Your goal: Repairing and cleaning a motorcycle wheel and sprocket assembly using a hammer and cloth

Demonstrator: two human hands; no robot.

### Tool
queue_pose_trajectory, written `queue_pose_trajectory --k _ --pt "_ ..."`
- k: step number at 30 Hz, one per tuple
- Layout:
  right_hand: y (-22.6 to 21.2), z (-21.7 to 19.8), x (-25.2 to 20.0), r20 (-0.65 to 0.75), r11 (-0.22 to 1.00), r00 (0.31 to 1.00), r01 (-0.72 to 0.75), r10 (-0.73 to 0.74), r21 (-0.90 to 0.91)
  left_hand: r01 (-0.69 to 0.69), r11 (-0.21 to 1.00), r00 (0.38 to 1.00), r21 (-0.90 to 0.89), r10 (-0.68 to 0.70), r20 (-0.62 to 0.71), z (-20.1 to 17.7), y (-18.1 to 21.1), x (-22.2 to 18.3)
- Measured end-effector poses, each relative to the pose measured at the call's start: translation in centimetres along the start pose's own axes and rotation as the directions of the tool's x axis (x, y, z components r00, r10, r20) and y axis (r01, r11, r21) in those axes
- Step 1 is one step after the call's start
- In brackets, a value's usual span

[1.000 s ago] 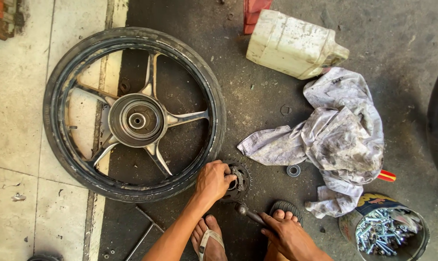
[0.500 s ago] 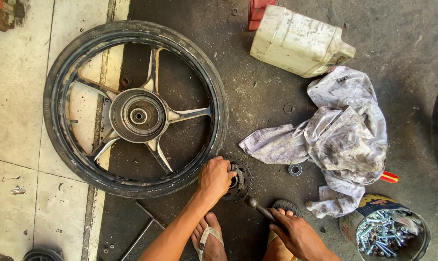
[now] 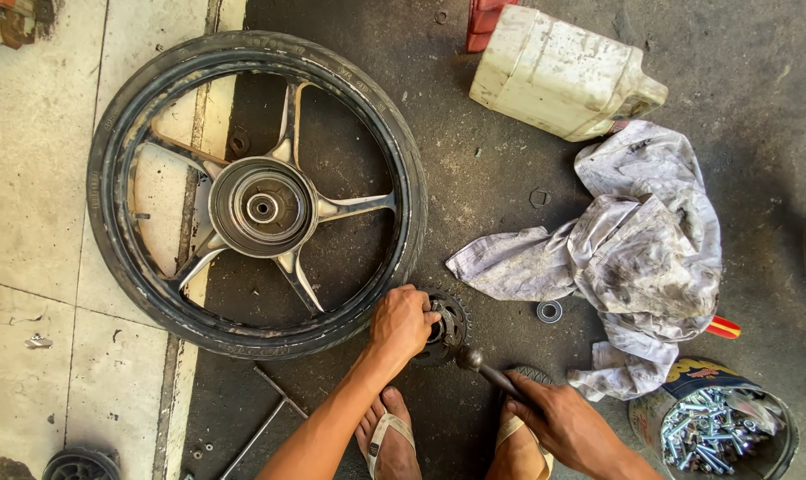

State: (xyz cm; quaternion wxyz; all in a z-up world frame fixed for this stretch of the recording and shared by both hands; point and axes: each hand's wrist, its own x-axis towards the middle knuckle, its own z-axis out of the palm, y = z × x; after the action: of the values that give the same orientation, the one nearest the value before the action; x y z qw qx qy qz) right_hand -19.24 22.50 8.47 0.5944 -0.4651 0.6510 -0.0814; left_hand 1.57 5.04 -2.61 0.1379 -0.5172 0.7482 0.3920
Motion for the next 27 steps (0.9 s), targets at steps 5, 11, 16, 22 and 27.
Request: queue_pose_trajectory --k 5,11,16,22,27 --pt "0.3 -0.9 1.7 -0.084 0.993 0.992 0.089 -0.095 -0.079 0.099 0.994 0.994 -0.049 -0.096 0.055 -1.7 1.4 -0.2" --pt "-2.6 -4.3 6.0 -0.024 0.977 0.999 0.031 -0.037 -0.212 0.101 0.995 0.994 -0.001 -0.101 0.051 -2.1 1.4 -0.3" --pt "-3.3 -6.3 6.9 -0.118 1.0 0.993 0.01 -0.012 -0.018 0.07 0.995 0.983 -0.074 -0.056 0.177 0.4 -1.7 1.0" --pt "-4.2 -5.5 7.0 -0.115 0.999 0.993 -0.036 0.033 -0.021 0.027 0.995 0.989 -0.1 -0.012 0.147 -1.2 -1.0 -0.2" --pt "-9.4 -9.5 5.9 -0.077 0.975 0.989 -0.141 0.13 -0.171 -0.012 0.987 0.994 -0.158 0.029 0.103 -1.1 -1.2 -0.5"
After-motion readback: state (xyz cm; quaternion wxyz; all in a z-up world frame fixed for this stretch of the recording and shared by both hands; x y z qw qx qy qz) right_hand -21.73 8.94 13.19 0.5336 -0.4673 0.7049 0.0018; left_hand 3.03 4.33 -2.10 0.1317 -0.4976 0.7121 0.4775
